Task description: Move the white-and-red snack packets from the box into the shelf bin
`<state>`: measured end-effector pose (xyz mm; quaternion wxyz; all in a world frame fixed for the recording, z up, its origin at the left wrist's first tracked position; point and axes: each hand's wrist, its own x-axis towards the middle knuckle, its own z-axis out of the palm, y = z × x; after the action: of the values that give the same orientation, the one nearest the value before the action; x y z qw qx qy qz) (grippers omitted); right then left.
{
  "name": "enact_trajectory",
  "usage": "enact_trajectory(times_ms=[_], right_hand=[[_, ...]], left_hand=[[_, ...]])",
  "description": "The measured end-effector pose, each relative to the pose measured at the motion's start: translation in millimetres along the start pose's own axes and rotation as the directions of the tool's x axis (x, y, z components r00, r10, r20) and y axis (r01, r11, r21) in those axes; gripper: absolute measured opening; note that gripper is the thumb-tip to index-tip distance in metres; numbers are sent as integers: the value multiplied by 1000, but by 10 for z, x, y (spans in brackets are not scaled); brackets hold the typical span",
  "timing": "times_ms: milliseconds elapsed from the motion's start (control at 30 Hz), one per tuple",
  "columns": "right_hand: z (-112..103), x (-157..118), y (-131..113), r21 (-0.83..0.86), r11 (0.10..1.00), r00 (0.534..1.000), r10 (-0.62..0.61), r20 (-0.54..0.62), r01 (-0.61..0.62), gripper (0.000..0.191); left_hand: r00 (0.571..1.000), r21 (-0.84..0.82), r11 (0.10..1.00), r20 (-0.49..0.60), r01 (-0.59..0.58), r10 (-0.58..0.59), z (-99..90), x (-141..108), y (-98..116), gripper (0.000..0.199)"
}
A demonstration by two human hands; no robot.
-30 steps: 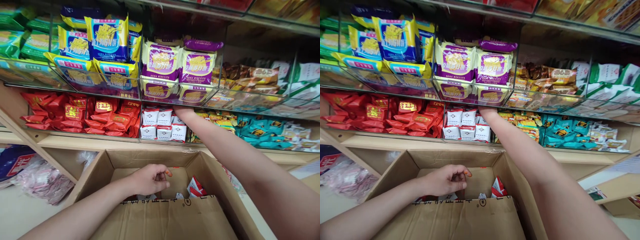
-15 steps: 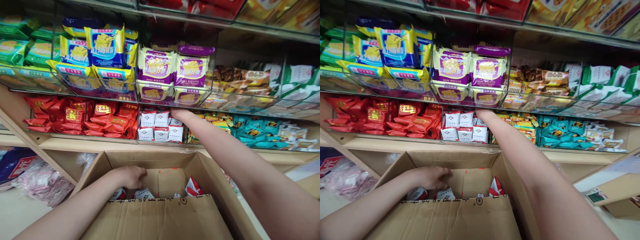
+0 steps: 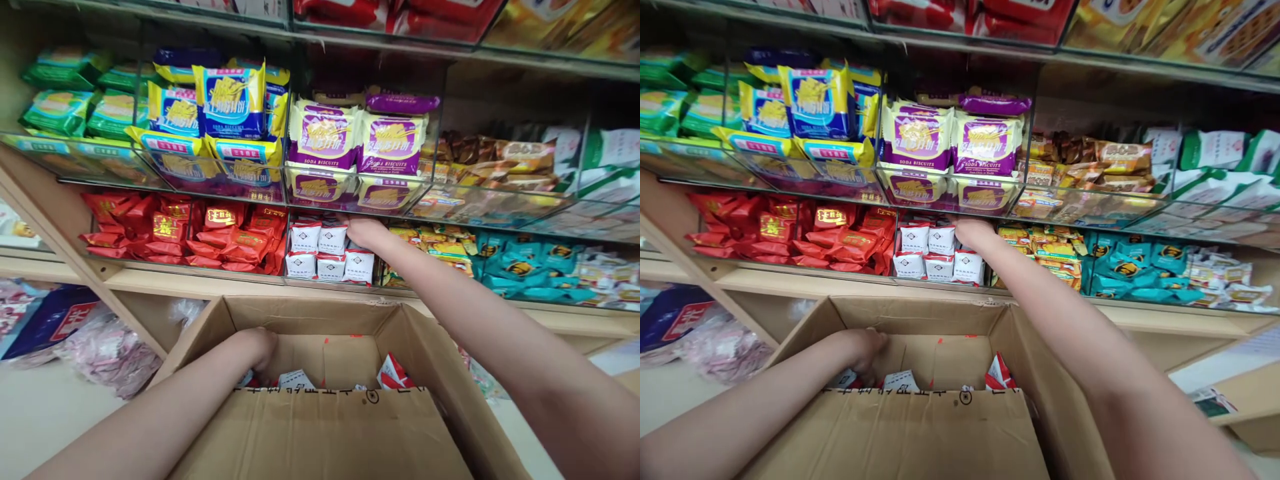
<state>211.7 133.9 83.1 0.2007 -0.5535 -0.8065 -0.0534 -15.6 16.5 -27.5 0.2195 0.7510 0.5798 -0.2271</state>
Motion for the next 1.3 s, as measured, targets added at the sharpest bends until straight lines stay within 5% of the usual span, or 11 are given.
enact_trajectory(times_ms=[133,300,467,800,1000,1167,1300], right_hand=[[-83,-476,-84,-103,990,989,-105,-106,95,45],[-34,-845,-265,-158,934,903,-352,-245,321,51],[64,-739,-397,-91,944,912,-329,-245,316,37],[23,-481,-187,62,986,975,-143,-172,156,31],[39,-419,-534,-76,928,911,-373,-178,365,35],[107,-260,-588,-99,946,941,-319,-112,309,35],[36,-485,-606,51,927,905,-348,-244,371,27]], left_hand=[[997,-16,1000,73,-10,11,135,131,-90,32],[993,11,999,110,-49,47,203,197,-99,24],[992,84,993,103,-82,74,133,112,-28,30],[995,87,991,21,-104,102,63,-20,43,25],[992,95,989,55,-115,110,-7,-69,60,37],[990,40,990,51,-133,131,-56,-141,37,35],[969,-119,968,-140,-222,205,-124,-162,19,28]])
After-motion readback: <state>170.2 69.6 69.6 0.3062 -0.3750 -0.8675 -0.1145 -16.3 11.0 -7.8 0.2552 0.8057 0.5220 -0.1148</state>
